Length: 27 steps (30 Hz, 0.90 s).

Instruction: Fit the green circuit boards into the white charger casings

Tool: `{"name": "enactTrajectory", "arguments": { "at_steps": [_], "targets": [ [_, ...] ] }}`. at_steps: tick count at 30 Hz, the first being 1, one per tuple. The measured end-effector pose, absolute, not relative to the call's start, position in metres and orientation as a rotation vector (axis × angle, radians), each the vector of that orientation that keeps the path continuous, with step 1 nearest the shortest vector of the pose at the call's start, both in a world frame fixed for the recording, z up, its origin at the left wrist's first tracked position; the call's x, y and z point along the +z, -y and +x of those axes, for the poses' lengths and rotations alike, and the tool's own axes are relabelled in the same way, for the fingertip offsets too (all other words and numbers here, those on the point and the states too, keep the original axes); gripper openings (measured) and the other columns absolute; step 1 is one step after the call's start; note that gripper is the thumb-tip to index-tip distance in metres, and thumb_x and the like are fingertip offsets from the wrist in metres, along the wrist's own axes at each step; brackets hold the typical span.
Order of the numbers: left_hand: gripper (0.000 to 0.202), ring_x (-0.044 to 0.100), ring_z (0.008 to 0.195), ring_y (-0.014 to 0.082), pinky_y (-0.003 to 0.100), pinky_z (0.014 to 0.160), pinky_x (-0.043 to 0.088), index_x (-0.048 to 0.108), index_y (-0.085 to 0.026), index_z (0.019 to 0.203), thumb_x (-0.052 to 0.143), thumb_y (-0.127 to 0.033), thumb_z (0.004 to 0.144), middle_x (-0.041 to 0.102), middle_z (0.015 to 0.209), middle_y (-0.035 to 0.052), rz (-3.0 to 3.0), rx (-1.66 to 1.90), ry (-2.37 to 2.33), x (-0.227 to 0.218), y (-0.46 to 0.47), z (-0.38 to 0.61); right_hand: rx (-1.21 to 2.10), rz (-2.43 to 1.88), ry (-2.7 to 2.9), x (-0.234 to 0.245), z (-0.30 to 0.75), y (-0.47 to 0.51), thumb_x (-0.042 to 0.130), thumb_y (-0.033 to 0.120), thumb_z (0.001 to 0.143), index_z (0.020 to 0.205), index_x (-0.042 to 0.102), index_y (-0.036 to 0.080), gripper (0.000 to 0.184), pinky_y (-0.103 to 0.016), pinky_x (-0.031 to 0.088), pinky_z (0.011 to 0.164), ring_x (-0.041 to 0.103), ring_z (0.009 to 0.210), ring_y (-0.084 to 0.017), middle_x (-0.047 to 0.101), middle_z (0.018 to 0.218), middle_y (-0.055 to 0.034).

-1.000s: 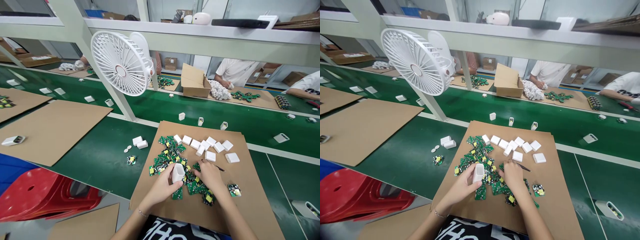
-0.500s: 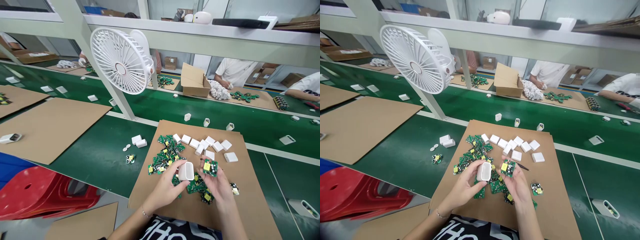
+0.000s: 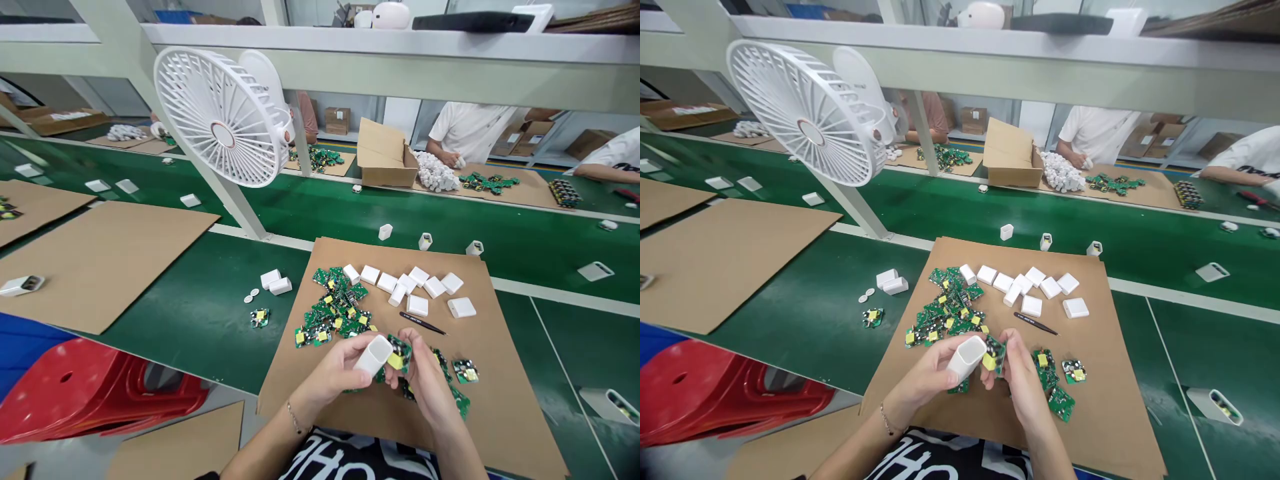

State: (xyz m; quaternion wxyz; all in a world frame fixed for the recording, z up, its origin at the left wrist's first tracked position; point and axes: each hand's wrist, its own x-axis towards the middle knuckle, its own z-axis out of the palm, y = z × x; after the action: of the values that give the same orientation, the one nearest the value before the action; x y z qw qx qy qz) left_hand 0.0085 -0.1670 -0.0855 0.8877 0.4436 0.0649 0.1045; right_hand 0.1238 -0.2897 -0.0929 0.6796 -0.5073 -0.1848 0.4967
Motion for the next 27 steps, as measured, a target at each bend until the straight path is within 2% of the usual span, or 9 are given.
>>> {"name": "enactTrajectory", "arguments": {
  "at_steps": [4, 8, 10, 13, 15, 18, 20, 24, 27],
  "targets": [
    [0.046, 0.056, 0.069, 0.0145, 0.024, 0.068, 0.044, 0.072, -0.015, 0.092, 0.086, -0.038, 0.055, 0.063, 0.076, 0.0036, 0.723, 0.327, -0.299, -0.088, 0.173, 0.009, 0.870, -1.232, 0.596, -0.098, 0.120, 0.296, 0.068, 0.056, 0.078, 0.123, 0.048, 0.025, 0.059, -0.034, 0.055, 0.068, 0.067, 0.068, -0.020, 0.069, 0.071, -0.0013],
    [0.047, 0.057, 0.070, 0.0142, 0.024, 0.068, 0.044, 0.072, -0.014, 0.090, 0.088, -0.036, 0.052, 0.065, 0.080, 0.0050, 0.735, 0.213, -0.283, -0.086, 0.175, 0.009, 0.560, -1.480, 0.672, -0.096, 0.127, 0.300, 0.077, 0.046, 0.073, 0.105, 0.066, 0.025, 0.041, -0.032, 0.055, 0.074, 0.067, 0.084, -0.022, 0.071, 0.092, -0.0063],
    [0.052, 0.058, 0.075, 0.0152, 0.026, 0.072, 0.046, 0.069, -0.016, 0.098, 0.087, -0.037, 0.054, 0.065, 0.090, 0.0056, 0.776, 0.193, -0.267, -0.086, 0.176, 0.008, 0.485, -1.470, 0.735, -0.096, 0.132, 0.302, 0.078, 0.049, 0.070, 0.101, 0.069, 0.024, 0.041, -0.034, 0.055, 0.079, 0.066, 0.094, -0.025, 0.069, 0.103, -0.0090],
    [0.054, 0.059, 0.083, 0.0152, 0.027, 0.074, 0.048, 0.057, -0.024, 0.108, 0.085, -0.032, 0.062, 0.060, 0.110, 0.0050, 0.922, 0.272, -0.277, -0.088, 0.177, 0.008, 0.478, -1.344, 0.676, -0.100, 0.138, 0.306, 0.076, 0.062, 0.066, 0.099, 0.068, 0.023, 0.052, -0.033, 0.056, 0.073, 0.067, 0.090, -0.026, 0.070, 0.095, -0.0080],
    [0.055, 0.056, 0.076, 0.0113, 0.022, 0.067, 0.045, 0.050, -0.026, 0.108, 0.084, -0.029, 0.066, 0.058, 0.103, 0.0014, 1.025, 0.359, -0.312, -0.093, 0.178, 0.008, 0.473, -1.327, 0.573, -0.103, 0.139, 0.310, 0.072, 0.068, 0.066, 0.099, 0.067, 0.022, 0.056, -0.032, 0.055, 0.068, 0.068, 0.084, -0.024, 0.069, 0.091, -0.0070],
    [0.055, 0.049, 0.062, 0.0086, 0.020, 0.058, 0.040, 0.051, -0.022, 0.114, 0.076, -0.049, 0.074, 0.055, 0.085, -0.0003, 1.089, 0.419, -0.301, -0.100, 0.177, 0.009, 0.479, -1.367, 0.491, -0.104, 0.137, 0.314, 0.064, 0.071, 0.073, 0.100, 0.067, 0.021, 0.057, -0.032, 0.054, 0.069, 0.067, 0.086, -0.025, 0.068, 0.095, -0.0085],
    [0.049, 0.053, 0.068, 0.0133, 0.025, 0.061, 0.044, 0.056, -0.018, 0.113, 0.058, -0.058, 0.085, 0.056, 0.088, 0.0046, 1.185, 0.468, -0.262, -0.102, 0.175, 0.008, 0.491, -1.340, 0.462, -0.101, 0.134, 0.315, 0.060, 0.067, 0.078, 0.101, 0.067, 0.021, 0.052, -0.032, 0.055, 0.071, 0.067, 0.090, -0.025, 0.068, 0.098, -0.0089],
    [0.026, 0.053, 0.114, 0.0274, 0.040, 0.091, 0.046, 0.052, -0.023, 0.116, 0.054, -0.033, 0.093, 0.051, 0.122, 0.0122, 1.581, 0.722, -0.117, -0.102, 0.172, 0.008, 0.522, -1.203, 0.525, -0.089, 0.127, 0.315, 0.065, 0.046, 0.086, 0.112, 0.065, 0.025, 0.033, -0.033, 0.058, 0.081, 0.068, 0.100, -0.024, 0.069, 0.108, -0.0080],
    [0.042, 0.050, 0.119, 0.0256, 0.043, 0.094, 0.046, 0.037, -0.028, 0.125, 0.052, -0.011, 0.089, 0.046, 0.128, 0.0120, 1.804, 0.842, 0.063, -0.101, 0.170, 0.010, 0.492, -1.167, 0.672, -0.081, 0.119, 0.317, 0.069, 0.031, 0.086, 0.117, 0.063, 0.027, 0.032, -0.033, 0.057, 0.089, 0.067, 0.109, -0.024, 0.070, 0.114, -0.0078]
  ]
}}
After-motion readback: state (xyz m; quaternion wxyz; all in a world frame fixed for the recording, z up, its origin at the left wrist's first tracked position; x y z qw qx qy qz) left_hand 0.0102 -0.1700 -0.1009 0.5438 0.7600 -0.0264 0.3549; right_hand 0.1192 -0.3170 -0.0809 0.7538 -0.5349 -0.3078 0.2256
